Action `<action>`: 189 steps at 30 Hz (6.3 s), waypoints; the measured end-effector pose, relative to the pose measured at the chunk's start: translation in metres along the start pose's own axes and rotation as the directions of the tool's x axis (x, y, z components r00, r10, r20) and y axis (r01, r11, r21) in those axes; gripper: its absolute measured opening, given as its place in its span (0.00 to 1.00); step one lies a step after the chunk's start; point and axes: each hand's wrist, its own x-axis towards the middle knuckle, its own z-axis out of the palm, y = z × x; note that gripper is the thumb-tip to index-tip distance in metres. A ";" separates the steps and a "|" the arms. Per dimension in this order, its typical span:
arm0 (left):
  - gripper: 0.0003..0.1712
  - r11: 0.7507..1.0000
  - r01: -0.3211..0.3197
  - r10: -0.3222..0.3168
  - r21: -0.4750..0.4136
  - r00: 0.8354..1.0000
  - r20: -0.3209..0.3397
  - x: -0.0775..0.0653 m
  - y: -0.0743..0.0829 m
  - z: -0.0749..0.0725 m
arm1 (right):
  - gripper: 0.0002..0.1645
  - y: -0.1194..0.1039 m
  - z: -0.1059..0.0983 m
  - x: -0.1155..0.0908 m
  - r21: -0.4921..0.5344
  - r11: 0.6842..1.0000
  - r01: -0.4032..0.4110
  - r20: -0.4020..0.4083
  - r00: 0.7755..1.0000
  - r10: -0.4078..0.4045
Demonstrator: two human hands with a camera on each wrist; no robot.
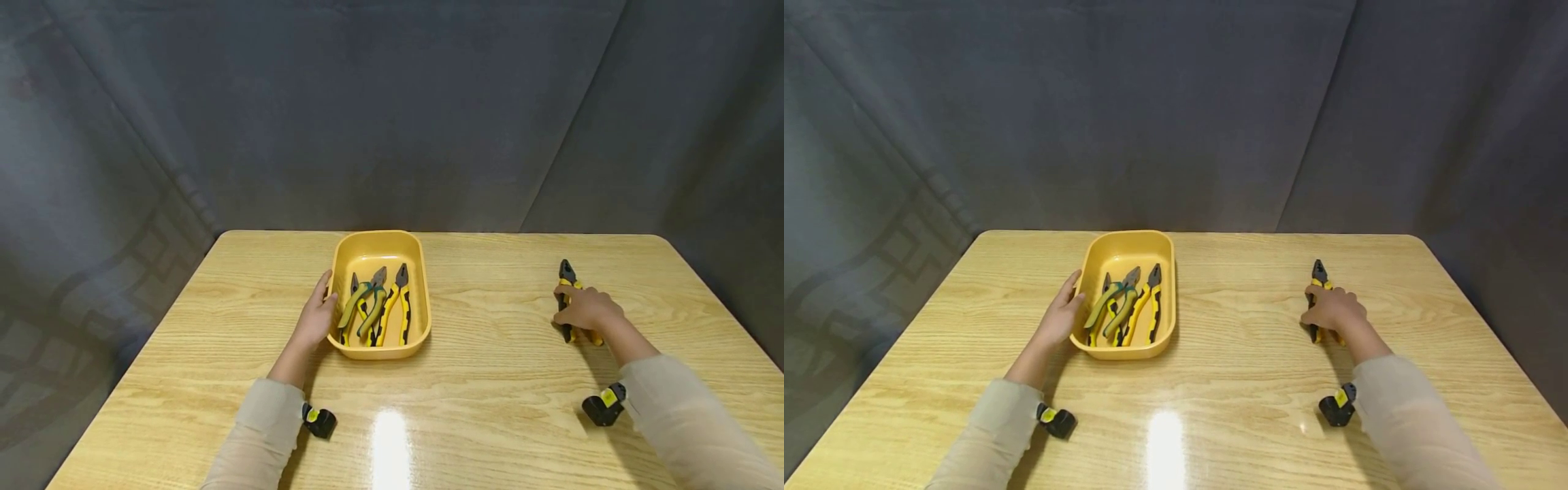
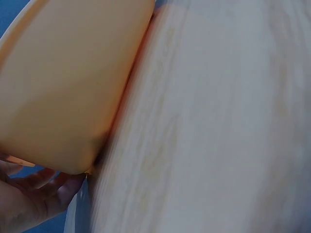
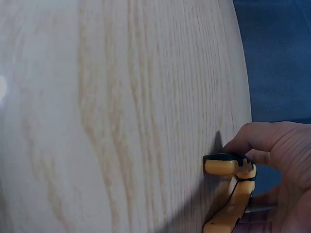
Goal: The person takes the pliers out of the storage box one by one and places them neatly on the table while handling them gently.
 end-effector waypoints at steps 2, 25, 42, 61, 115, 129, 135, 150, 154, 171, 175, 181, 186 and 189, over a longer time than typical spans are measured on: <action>0.29 1.000 -0.001 0.001 -0.007 1.000 0.003 0.000 0.000 0.000 | 0.44 0.000 0.001 -0.001 0.009 1.000 -0.004 -0.001 1.000 0.004; 0.29 0.998 -0.006 0.006 -0.055 1.000 0.010 0.002 -0.002 0.001 | 0.36 0.008 0.010 -0.002 0.167 0.984 0.057 -0.064 0.997 -0.047; 0.29 0.998 0.001 0.000 -0.056 1.000 0.021 0.002 0.002 0.001 | 0.37 0.003 0.010 -0.009 0.168 0.984 0.058 -0.124 0.992 -0.037; 0.29 0.999 -0.002 0.003 -0.051 1.000 0.009 0.004 0.000 0.002 | 0.39 -0.008 0.009 -0.016 0.211 0.976 0.048 -0.162 0.987 -0.014; 0.29 0.997 -0.014 0.015 -0.074 1.000 0.015 0.003 0.002 0.002 | 0.37 -0.044 0.020 -0.019 0.271 0.949 0.162 -0.259 0.962 -0.091; 0.28 0.996 -0.017 0.019 -0.092 1.000 0.014 0.003 0.001 0.002 | 0.36 -0.062 0.029 -0.012 0.362 0.912 0.190 -0.245 0.964 -0.103; 0.28 0.996 -0.008 0.009 -0.094 1.000 0.016 0.003 0.001 0.002 | 0.37 -0.070 0.028 -0.013 0.371 0.909 0.193 -0.235 0.966 -0.109; 0.29 0.996 -0.007 0.008 -0.092 1.000 0.011 0.003 0.002 0.003 | 0.38 -0.082 0.027 -0.014 0.390 0.895 0.217 -0.232 0.964 -0.133; 0.28 0.996 -0.009 0.010 -0.091 1.000 0.011 0.003 0.001 0.003 | 0.37 -0.085 0.026 -0.014 0.402 0.886 0.229 -0.239 0.961 -0.140; 0.28 0.994 -0.009 0.009 -0.113 1.000 0.006 0.003 0.000 0.003 | 0.37 -0.094 0.030 -0.015 0.433 0.863 0.259 -0.248 0.955 -0.162; 0.28 0.994 -0.002 0.002 -0.113 1.000 0.006 0.003 0.000 0.004 | 0.37 -0.096 0.032 -0.014 0.442 0.857 0.266 -0.249 0.954 -0.168; 0.29 0.992 -0.004 0.004 -0.126 1.000 0.005 0.003 0.001 0.003 | 0.37 -0.098 0.033 -0.014 0.449 0.851 0.273 -0.251 0.952 -0.173; 0.29 0.992 -0.012 0.013 -0.124 1.000 0.007 0.003 0.001 0.003 | 0.37 -0.102 0.032 -0.016 0.449 0.848 0.281 -0.253 0.950 -0.181; 0.29 0.993 -0.012 0.013 -0.118 1.000 0.006 0.003 0.001 0.003 | 0.37 -0.105 0.032 -0.017 0.451 0.845 0.287 -0.251 0.949 -0.189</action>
